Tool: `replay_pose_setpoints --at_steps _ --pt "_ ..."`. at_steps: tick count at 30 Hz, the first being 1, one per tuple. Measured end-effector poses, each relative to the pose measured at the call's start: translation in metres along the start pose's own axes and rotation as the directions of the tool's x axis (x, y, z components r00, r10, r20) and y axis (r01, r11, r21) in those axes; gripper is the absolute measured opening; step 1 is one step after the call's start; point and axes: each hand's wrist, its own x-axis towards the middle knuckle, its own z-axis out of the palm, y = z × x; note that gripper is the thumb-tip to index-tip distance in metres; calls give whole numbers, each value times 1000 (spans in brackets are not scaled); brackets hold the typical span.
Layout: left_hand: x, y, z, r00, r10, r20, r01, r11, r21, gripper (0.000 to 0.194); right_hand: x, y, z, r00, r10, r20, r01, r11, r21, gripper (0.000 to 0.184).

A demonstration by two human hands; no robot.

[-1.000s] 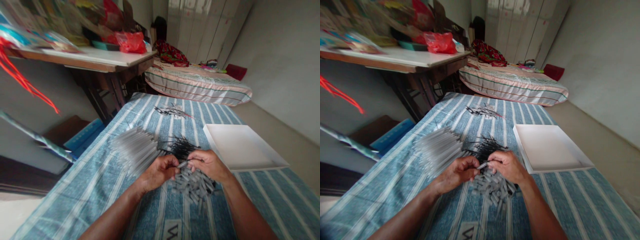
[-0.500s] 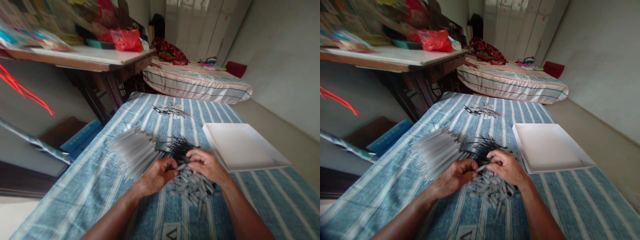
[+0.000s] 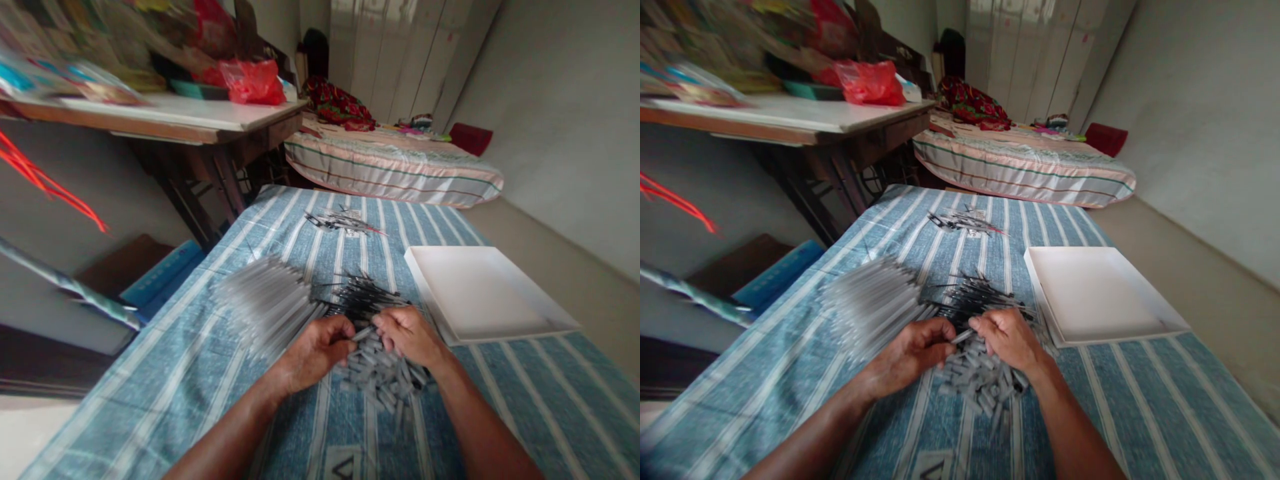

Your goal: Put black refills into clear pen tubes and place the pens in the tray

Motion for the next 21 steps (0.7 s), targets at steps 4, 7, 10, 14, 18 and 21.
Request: replay_pose_setpoints --at_steps 4,7,10,14,18,21 --pt "1 -2 -1 1000 11 0 -11 1000 29 15 0 0 0 999 -7 34 4 998 70 25" --pt "2 -3 -1 1000 3 7 -3 1000 21 15 -1 1 0 1000 10 5 -10 1000 24 37" --pt "2 -2 0 1000 -6 2 6 1000 21 15 -1 0 0 1000 12 -5 -11 997 77 27" --pt "2 0 1 1000 -6 5 6 999 39 13 -1 -2 1 1000 -11 8 10 999 38 32" --pt "2 -1 1 1000 -5 6 4 999 38 12 -1 -2 1 999 18 28 -20 994 106 26" --pt "2 -2 1 1000 2 4 -3 999 50 10 -1 -2 1 998 8 58 -15 993 121 23"
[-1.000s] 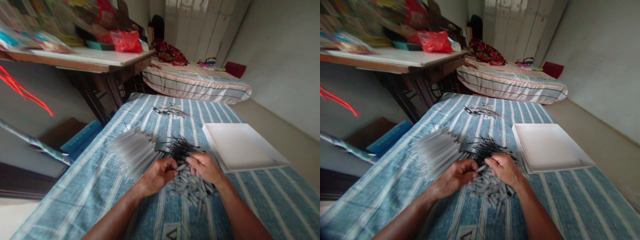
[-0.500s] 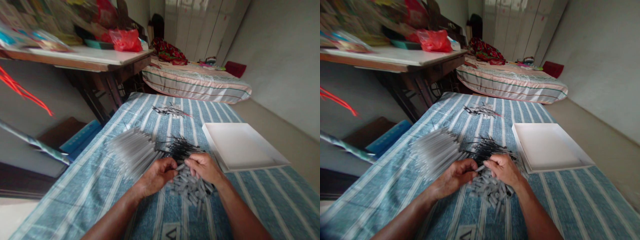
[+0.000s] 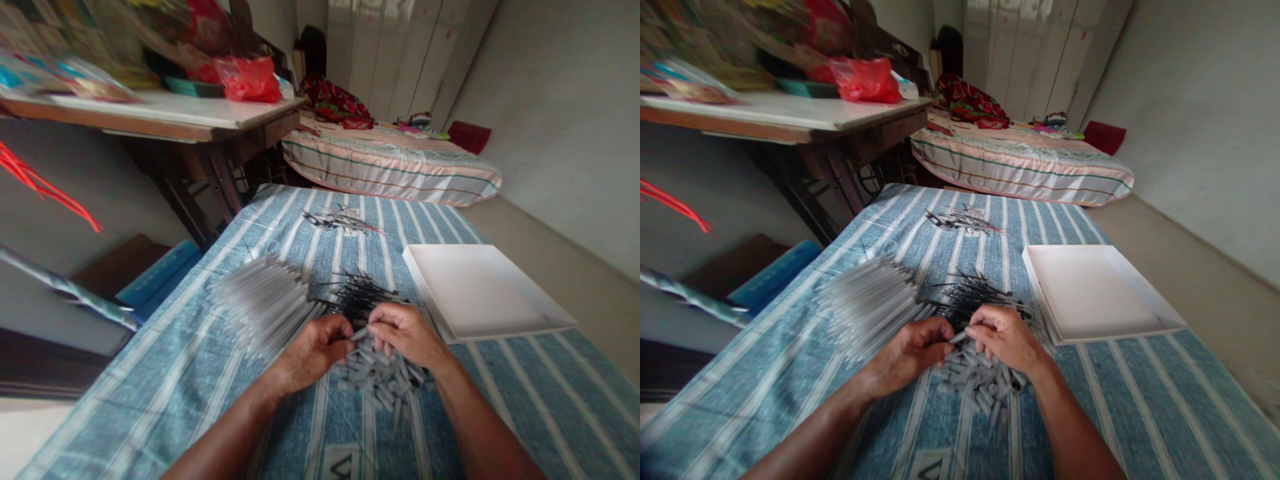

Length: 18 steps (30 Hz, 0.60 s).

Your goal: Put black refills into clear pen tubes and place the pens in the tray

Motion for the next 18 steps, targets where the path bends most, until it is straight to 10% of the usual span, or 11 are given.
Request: replay_pose_setpoints --at_steps 9,18 --pt "1 -5 0 997 68 -23 -63 985 163 6 0 -2 1 999 17 -38 -20 997 -76 25" --pt "0 -8 3 960 281 -19 -216 777 591 9 3 -2 6 991 43 -126 -65 981 -181 35"
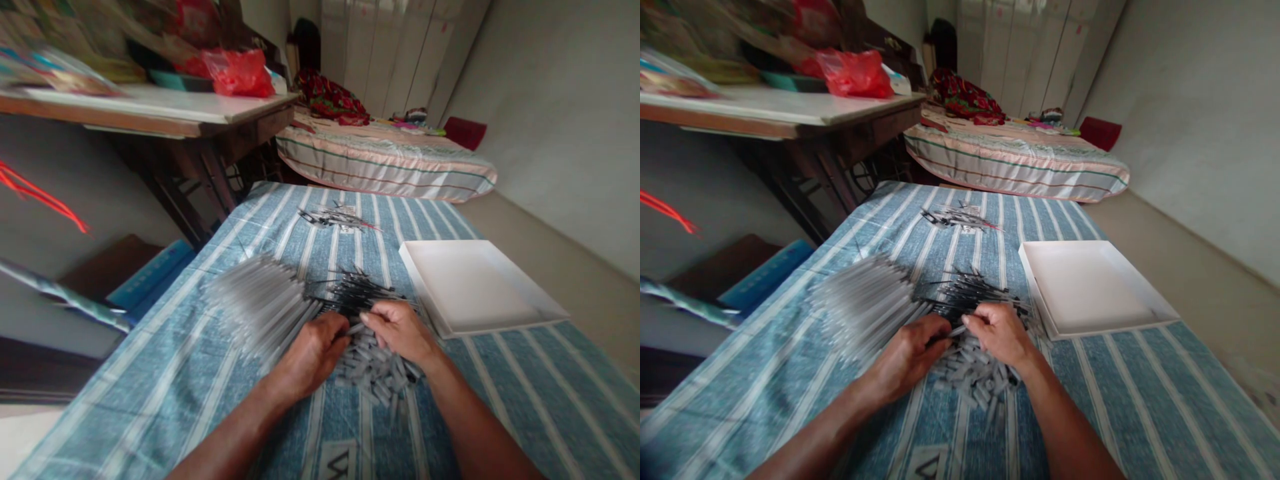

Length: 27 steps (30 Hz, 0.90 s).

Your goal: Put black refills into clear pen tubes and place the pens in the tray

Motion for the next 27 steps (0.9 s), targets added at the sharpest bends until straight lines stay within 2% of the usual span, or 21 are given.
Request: replay_pose_setpoints --at_steps 4,7,10,12,15,19,22,27 --pt "2 -1 0 999 43 -4 -43 999 30 15 0 1 -2 999 -15 -29 15 999 30 38" --pt "3 1 -3 999 30 -21 -30 1000 8 18 -1 1 -6 999 -30 -45 31 999 41 39" --pt "4 4 -7 991 -72 -113 63 995 -81 15 -1 2 -10 996 -82 -37 81 997 -15 33" --pt "5 3 -8 971 -173 -165 136 967 -214 15 -1 3 -11 993 -122 -9 119 984 -130 23" --pt "7 1 -9 930 -331 -162 220 851 -477 16 -2 3 -8 994 -95 57 109 923 -370 15" --pt "7 -2 -10 881 -434 -188 196 696 -691 17 -3 -2 -5 990 -52 131 121 793 -597 17" --pt "8 -2 -11 861 -477 -179 176 607 -775 18 -3 -7 -5 987 -45 156 135 759 -637 18" --pt "10 -4 -11 853 -488 -184 106 507 -856 20 -4 -11 -5 989 -14 147 99 797 -596 16"
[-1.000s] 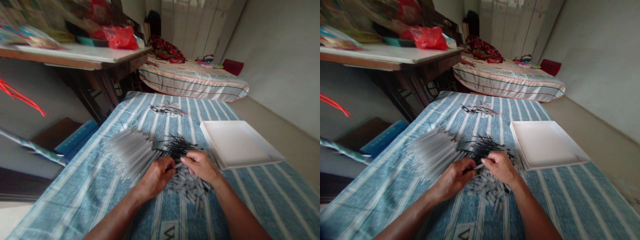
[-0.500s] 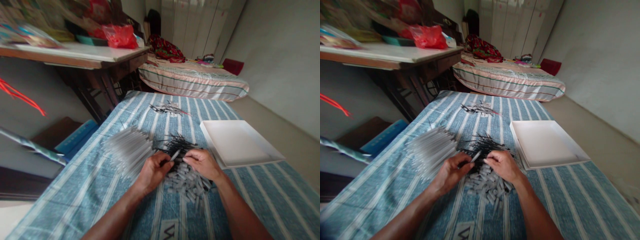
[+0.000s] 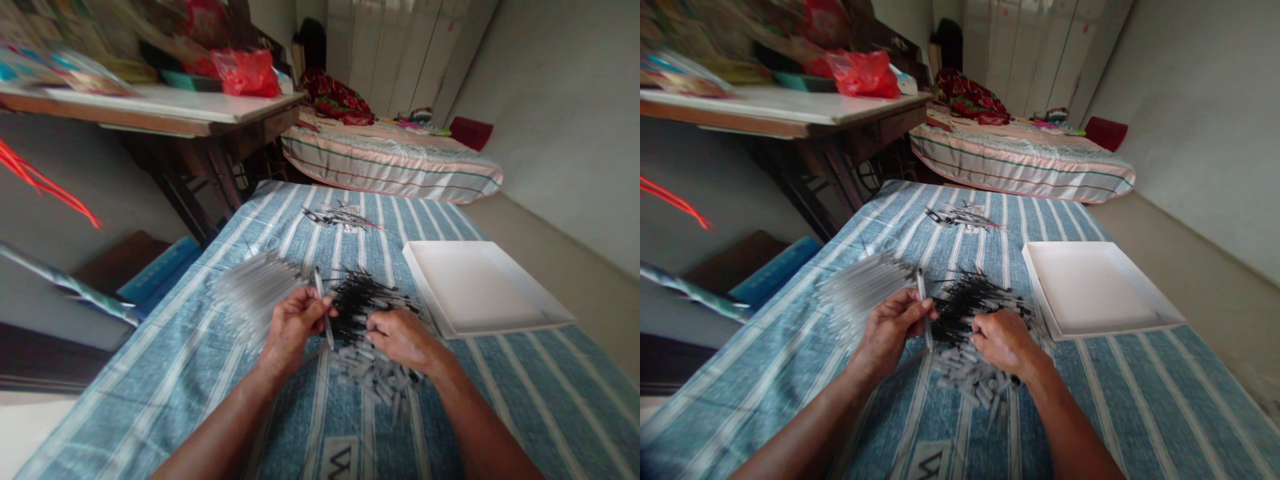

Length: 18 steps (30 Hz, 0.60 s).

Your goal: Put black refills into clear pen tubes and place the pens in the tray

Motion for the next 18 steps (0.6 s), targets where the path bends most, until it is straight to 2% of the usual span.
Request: replay_pose_setpoints --at_steps 9,12,18 --pt "2 -3 -3 1000 -9 4 9 999 -47 18 1 4 4 999 -16 -28 16 1000 1 14" --pt "2 -1 -2 999 -25 -20 23 995 -99 18 -1 4 4 996 -42 -79 53 989 141 15" --pt "4 1 -3 999 -8 -50 -2 980 -199 17 -4 -4 14 972 -142 -185 207 890 406 11"
